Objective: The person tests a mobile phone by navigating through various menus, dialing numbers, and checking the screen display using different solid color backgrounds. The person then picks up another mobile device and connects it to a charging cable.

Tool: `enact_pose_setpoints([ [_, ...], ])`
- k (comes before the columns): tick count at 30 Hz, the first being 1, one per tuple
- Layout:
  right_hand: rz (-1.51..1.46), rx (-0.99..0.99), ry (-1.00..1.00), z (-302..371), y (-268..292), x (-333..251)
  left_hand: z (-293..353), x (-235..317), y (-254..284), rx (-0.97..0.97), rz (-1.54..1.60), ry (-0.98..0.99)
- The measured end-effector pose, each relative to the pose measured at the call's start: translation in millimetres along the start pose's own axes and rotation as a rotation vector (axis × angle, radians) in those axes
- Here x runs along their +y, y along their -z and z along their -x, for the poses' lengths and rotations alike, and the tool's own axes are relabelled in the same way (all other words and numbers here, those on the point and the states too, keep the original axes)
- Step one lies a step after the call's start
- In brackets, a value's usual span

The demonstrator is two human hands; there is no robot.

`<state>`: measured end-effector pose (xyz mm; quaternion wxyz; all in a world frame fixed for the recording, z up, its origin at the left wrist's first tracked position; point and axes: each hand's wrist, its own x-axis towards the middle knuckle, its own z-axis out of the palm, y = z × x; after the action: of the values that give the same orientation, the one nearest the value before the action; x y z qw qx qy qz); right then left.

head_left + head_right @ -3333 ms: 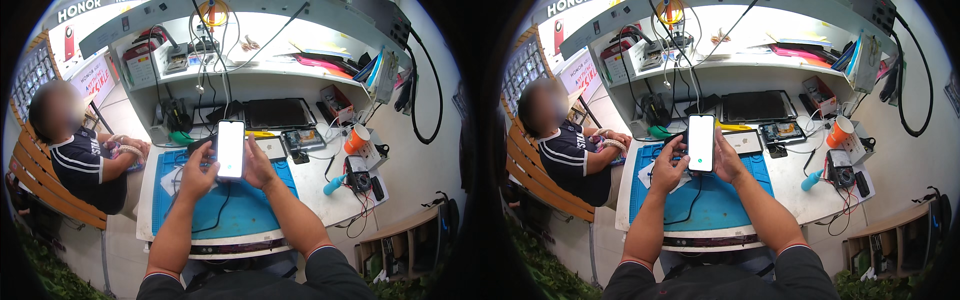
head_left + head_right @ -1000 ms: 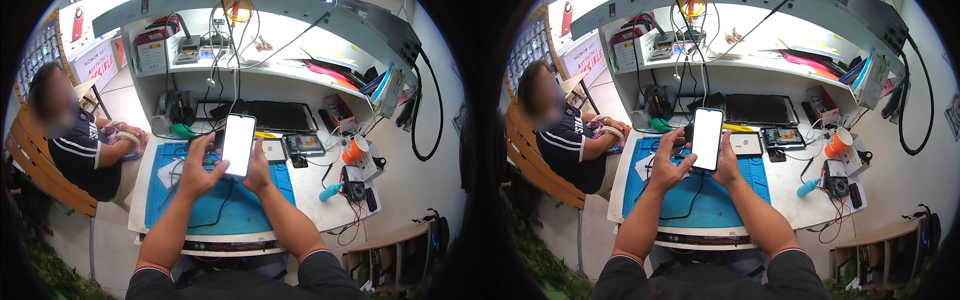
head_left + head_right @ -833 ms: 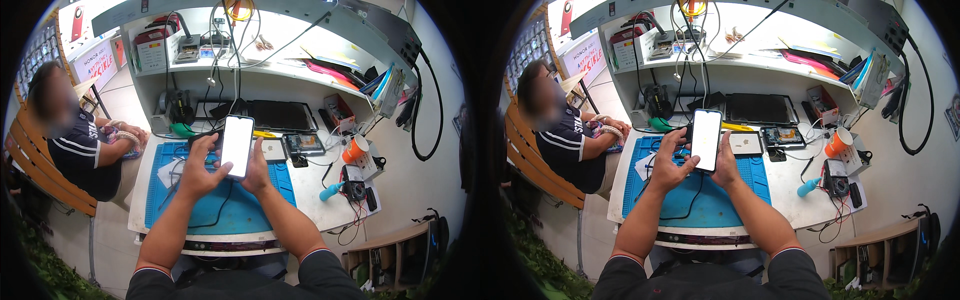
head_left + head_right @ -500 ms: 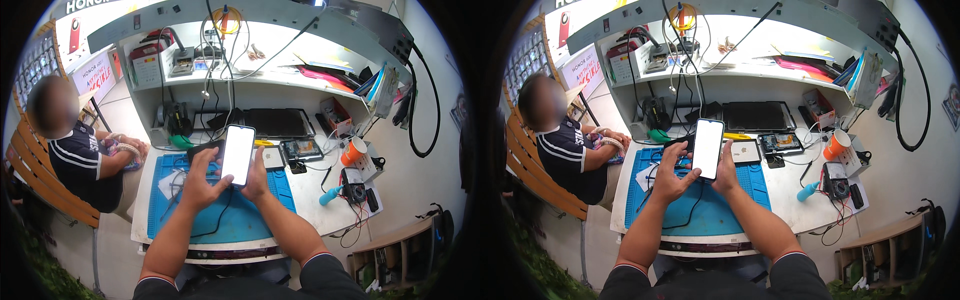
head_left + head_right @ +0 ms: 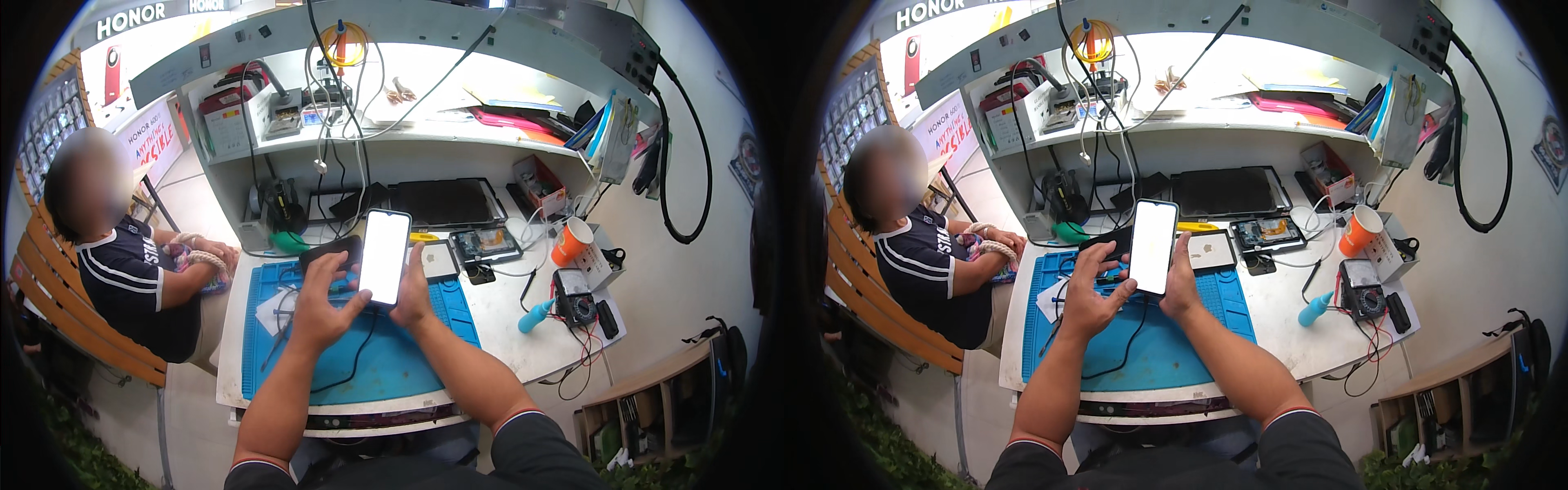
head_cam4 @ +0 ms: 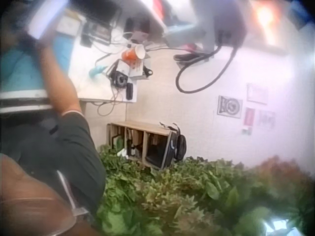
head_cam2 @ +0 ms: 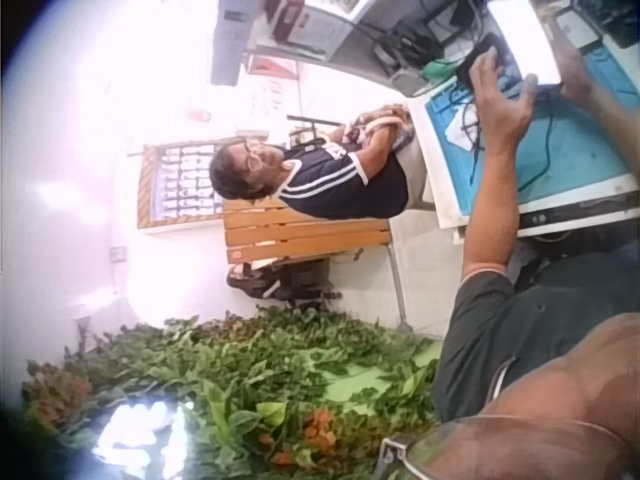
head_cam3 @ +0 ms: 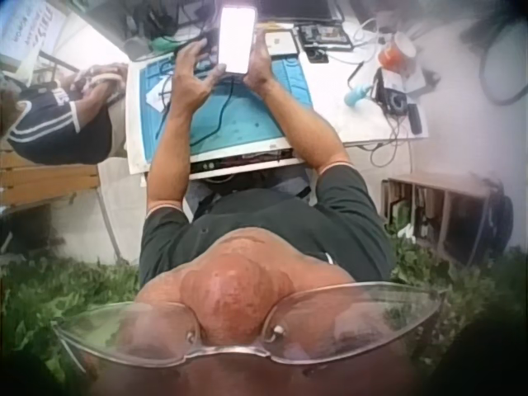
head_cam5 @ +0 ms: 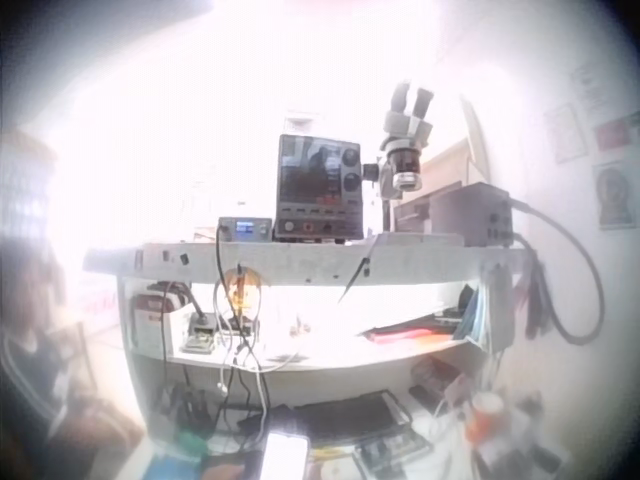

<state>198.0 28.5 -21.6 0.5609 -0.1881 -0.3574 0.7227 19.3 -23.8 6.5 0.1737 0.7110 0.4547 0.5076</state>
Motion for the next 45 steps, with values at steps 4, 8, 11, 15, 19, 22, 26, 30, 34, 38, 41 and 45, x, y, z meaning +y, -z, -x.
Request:
enact_pose_setpoints([
  [4,0.070,-0.008,0.004,2,0,0,0,1,0,-0.006,0.001,-0.002],
  [8,0.060,-0.023,0.031,0,-2,1,-1,1,0,-0.005,0.025,-0.009],
  [11,0.056,-0.016,0.042,3,-4,2,0,0,1,-0.011,-0.016,-0.025],
  [15,0.036,-0.017,0.025,4,-4,2,1,0,0,0.002,-0.008,-0.028],
  [19,-0.038,0.031,0.005,1,-4,6,0,-7,1,0.029,0.038,0.002],
  [22,-0.004,-0.023,-0.080,3,1,-1,-5,-16,6,0.062,0.028,0.020],
  [26,0.033,0.014,-0.070,5,-1,-4,-10,-29,13,0.100,0.107,0.086],
  [30,0.033,0.006,-0.071,3,-3,-4,-11,-31,15,0.122,0.203,0.111],
  [34,0.018,0.017,-0.075,2,0,-4,-9,-32,13,0.088,0.199,0.114],
  [38,0.000,-0.008,-0.076,2,2,-3,-9,-30,13,0.086,0.217,0.141],
  [41,0.006,-0.022,-0.081,2,-1,-4,-8,-32,14,0.104,0.241,0.123],
  [45,-0.052,-0.053,-0.073,2,4,-3,-8,-34,12,0.133,0.194,0.103],
])
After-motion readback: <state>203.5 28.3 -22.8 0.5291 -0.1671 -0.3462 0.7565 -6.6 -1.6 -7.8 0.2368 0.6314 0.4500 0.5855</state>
